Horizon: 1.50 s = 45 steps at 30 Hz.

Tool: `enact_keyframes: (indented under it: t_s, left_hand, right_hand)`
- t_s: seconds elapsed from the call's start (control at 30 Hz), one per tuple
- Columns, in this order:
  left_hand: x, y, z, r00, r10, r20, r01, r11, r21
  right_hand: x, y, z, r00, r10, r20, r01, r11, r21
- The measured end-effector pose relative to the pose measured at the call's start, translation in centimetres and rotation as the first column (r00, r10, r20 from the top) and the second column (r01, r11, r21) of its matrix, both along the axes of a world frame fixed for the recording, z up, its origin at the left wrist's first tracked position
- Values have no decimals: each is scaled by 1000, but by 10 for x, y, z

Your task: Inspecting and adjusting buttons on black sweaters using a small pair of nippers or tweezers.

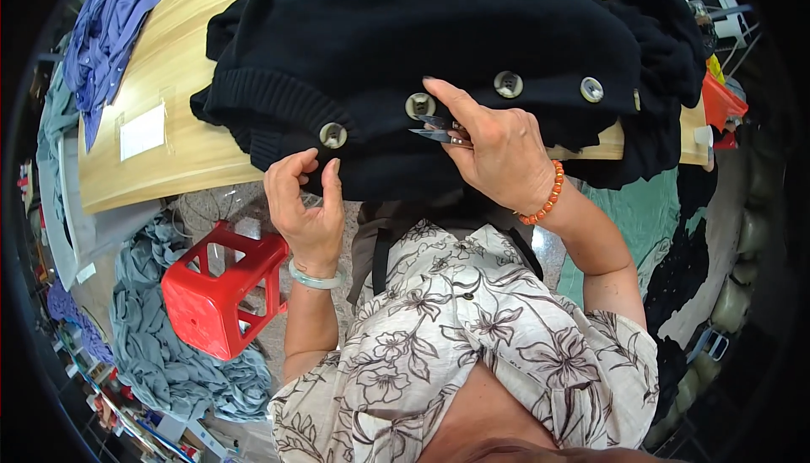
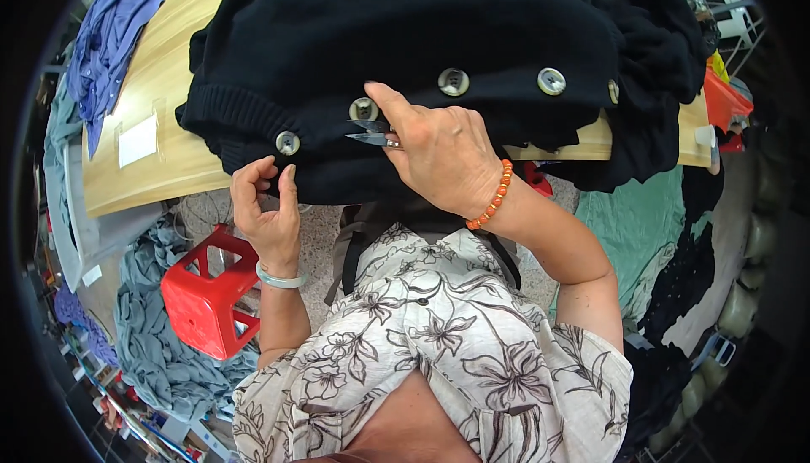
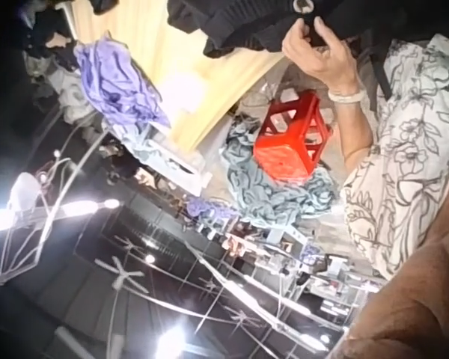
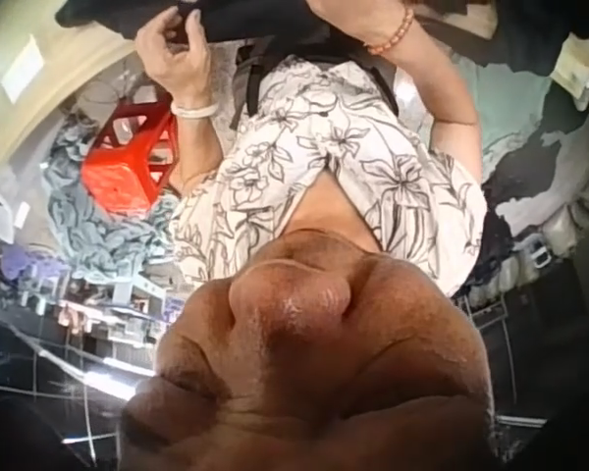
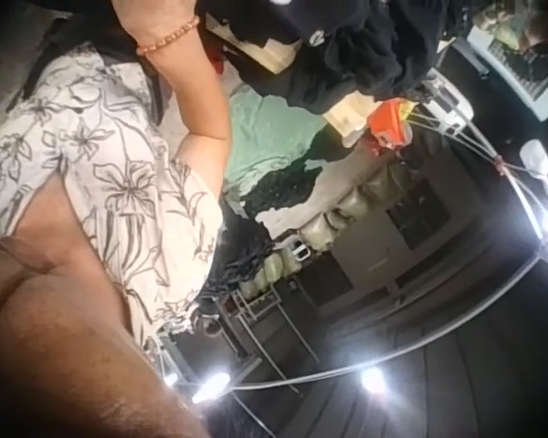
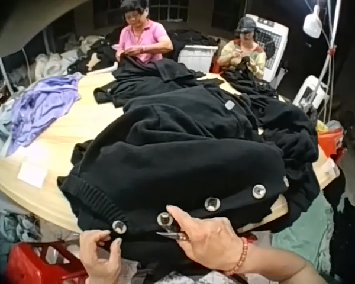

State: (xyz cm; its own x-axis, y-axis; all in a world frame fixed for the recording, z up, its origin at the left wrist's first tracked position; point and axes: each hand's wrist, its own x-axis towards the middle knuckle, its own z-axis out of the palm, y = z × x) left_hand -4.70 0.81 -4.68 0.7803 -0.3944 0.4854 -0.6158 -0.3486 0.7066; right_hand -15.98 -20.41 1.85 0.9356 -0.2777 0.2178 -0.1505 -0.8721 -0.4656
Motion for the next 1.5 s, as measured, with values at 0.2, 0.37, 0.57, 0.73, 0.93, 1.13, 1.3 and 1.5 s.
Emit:
enact_keyframes:
  t_s: [0.2, 0.37, 0.57, 0.73, 0.93, 1.13, 1.3, 1.5]
  left_hand:
    - [2, 1, -4, 999, -29, -34, 29, 1000, -8]
    - [4, -8, -3, 998, -59, -22, 59, 998, -14]
    - [3, -5, -3, 998, -57, 31, 58, 998, -10]
    - [5, -10, -5, 995, -54, 89, 53, 998, 17]
    - [9, -22, 4, 977, -101, 187, 99, 995, 23]
    - [15, -18, -2, 979, -113, 172, 111, 994, 20]
    - [8, -15, -3, 994, -99, 55, 100, 995, -20]
    - [9, -27, 5, 999, -44, 3, 44, 998, -51]
  right_hand:
    - [3, 1, -5, 998, -25, -59, 25, 1000, 4]
    - [6, -1, -4, 995, -67, -76, 73, 994, 81]
    - [3, -3, -9, 999, -45, 8, 43, 983, 181]
    - [-4, -6, -10, 998, -46, 45, 31, 960, 278]
    - [-5, -8, -14, 997, -44, 58, 21, 939, 344]
    - [-9, -10, -13, 999, -16, 38, 0, 926, 376]
    - [-8, -9, -12, 999, -21, 38, 5, 928, 374]
    - [-7, -9, -13, 998, -32, 53, 11, 936, 351]
